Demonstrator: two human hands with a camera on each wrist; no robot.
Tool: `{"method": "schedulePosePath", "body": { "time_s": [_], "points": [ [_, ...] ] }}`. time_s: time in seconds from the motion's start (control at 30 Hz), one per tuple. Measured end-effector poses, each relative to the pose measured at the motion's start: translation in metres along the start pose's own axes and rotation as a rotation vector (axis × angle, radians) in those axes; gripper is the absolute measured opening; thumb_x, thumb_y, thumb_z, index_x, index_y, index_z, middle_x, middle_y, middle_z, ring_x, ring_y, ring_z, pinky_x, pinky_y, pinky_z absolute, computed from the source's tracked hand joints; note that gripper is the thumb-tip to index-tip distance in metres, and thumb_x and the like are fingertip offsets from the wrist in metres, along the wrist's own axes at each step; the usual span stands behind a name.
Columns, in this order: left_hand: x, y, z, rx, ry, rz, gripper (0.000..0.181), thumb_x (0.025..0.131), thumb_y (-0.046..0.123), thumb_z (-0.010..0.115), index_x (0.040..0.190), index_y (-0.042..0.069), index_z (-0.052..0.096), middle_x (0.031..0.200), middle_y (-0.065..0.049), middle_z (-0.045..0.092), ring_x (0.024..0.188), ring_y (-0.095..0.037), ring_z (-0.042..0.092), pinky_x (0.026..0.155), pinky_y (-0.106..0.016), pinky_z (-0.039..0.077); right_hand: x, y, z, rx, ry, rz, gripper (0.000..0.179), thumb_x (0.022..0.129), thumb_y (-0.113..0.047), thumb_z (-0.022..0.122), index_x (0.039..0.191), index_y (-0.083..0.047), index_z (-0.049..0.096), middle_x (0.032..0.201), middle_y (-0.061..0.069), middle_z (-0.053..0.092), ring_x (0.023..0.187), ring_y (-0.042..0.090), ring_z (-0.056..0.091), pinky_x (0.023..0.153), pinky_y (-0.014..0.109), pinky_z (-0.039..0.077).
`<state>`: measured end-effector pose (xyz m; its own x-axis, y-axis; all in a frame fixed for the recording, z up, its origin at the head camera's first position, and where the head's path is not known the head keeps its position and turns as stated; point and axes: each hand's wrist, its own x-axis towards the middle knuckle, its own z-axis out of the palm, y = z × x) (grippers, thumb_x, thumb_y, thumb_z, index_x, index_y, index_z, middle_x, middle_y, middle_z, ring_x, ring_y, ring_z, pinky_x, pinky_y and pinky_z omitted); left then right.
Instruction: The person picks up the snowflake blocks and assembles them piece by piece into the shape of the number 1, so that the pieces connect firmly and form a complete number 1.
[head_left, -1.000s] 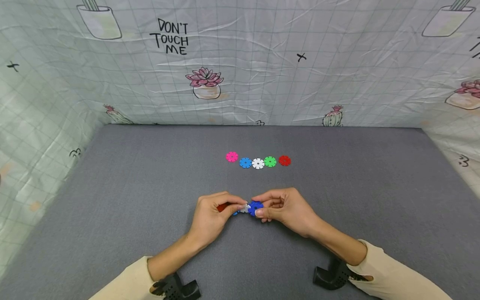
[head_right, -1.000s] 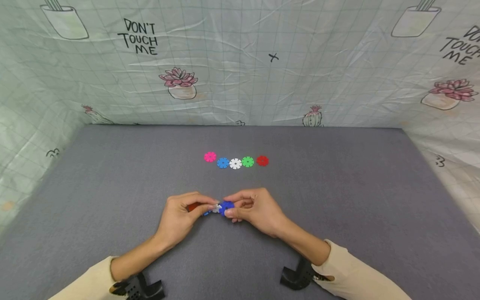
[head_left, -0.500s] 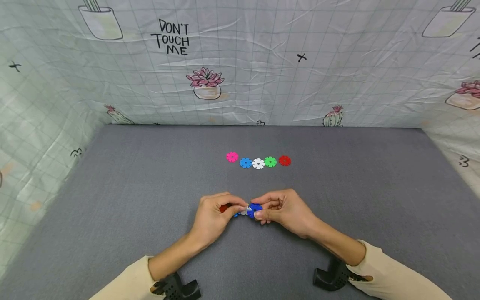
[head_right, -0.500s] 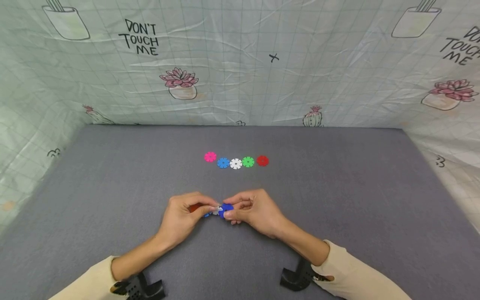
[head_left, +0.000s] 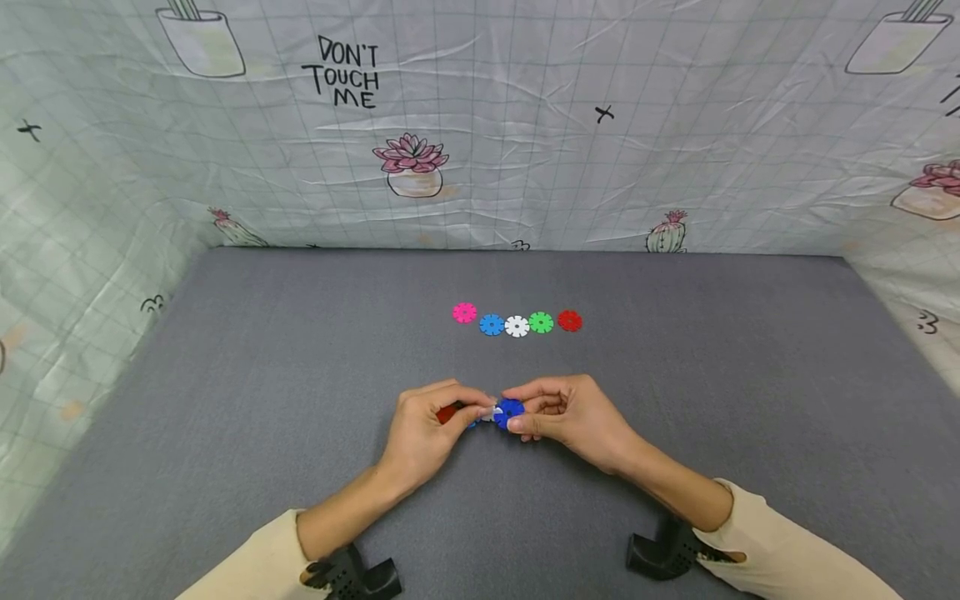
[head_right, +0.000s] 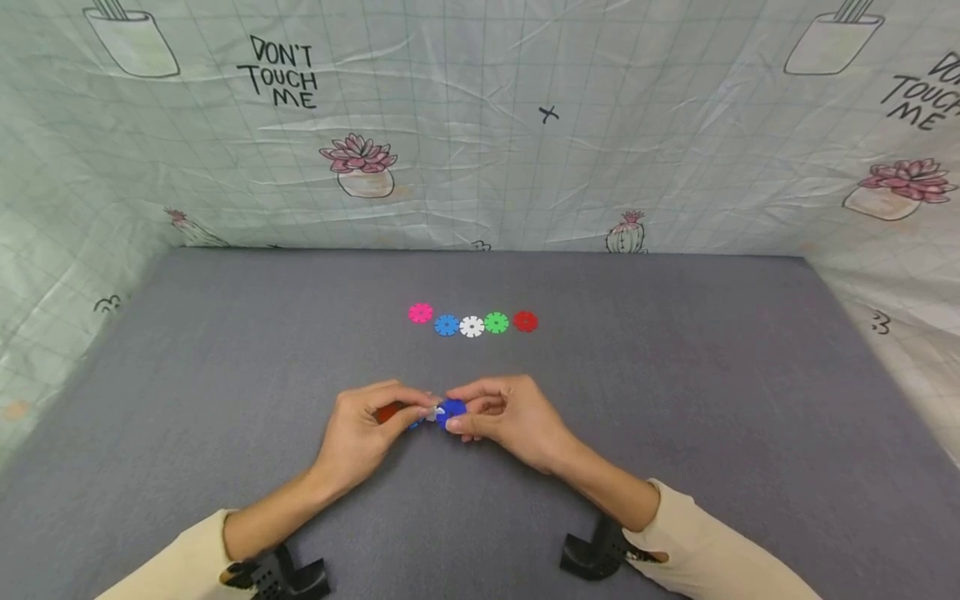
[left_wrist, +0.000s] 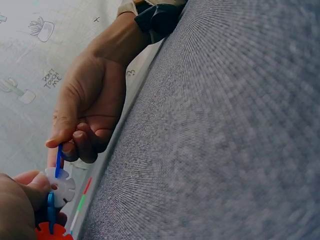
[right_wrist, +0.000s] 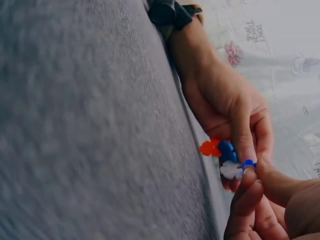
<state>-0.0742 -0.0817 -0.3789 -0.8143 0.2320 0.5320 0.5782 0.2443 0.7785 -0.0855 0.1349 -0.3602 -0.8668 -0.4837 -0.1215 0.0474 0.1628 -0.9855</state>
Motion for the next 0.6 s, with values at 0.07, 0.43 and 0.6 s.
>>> {"method": "schedulePosePath", "body": {
  "time_s": [0.07,0.43,0.6],
  "points": [
    [0.0004,-0.0004,0.0002,0.002,0.003,0.004,0.010,0.078,0.000,0.075,0.085,0.008,0.075,0.078,0.000,0.069,0.067,-0.012,0.061,0.058,-0.021,0.046,0.0002,-0.0006,-0.0017,0.008,-0.017,0.003,0.035,0.084,-0.012,0.074,0.116,-0.001,0.067,0.083,0.014,0.068,0.069,0.019,0.063,0.061,0.028,0.052],
    [0.0007,-0.0023,0.0003,0.027,0.007,-0.021,0.011,0.081,0.004,0.074,0.088,0.013,0.074,0.086,0.006,0.069,0.079,-0.012,0.064,0.066,-0.026,0.050,0.0016,-0.0044,-0.0074,0.120,-0.043,0.025,0.036,0.091,-0.008,0.065,0.123,0.008,0.058,0.090,0.021,0.068,0.074,0.021,0.064,0.071,0.033,0.054],
    [0.0006,-0.0021,0.0004,0.023,-0.023,-0.033,0.013,0.078,0.007,0.078,0.088,0.012,0.072,0.086,0.004,0.069,0.079,-0.013,0.063,0.063,-0.031,0.049,0.0017,-0.0025,-0.0059,0.132,-0.032,0.018,0.037,0.089,-0.006,0.067,0.121,0.009,0.058,0.088,0.018,0.068,0.072,0.020,0.063,0.069,0.032,0.054]
  ]
}}
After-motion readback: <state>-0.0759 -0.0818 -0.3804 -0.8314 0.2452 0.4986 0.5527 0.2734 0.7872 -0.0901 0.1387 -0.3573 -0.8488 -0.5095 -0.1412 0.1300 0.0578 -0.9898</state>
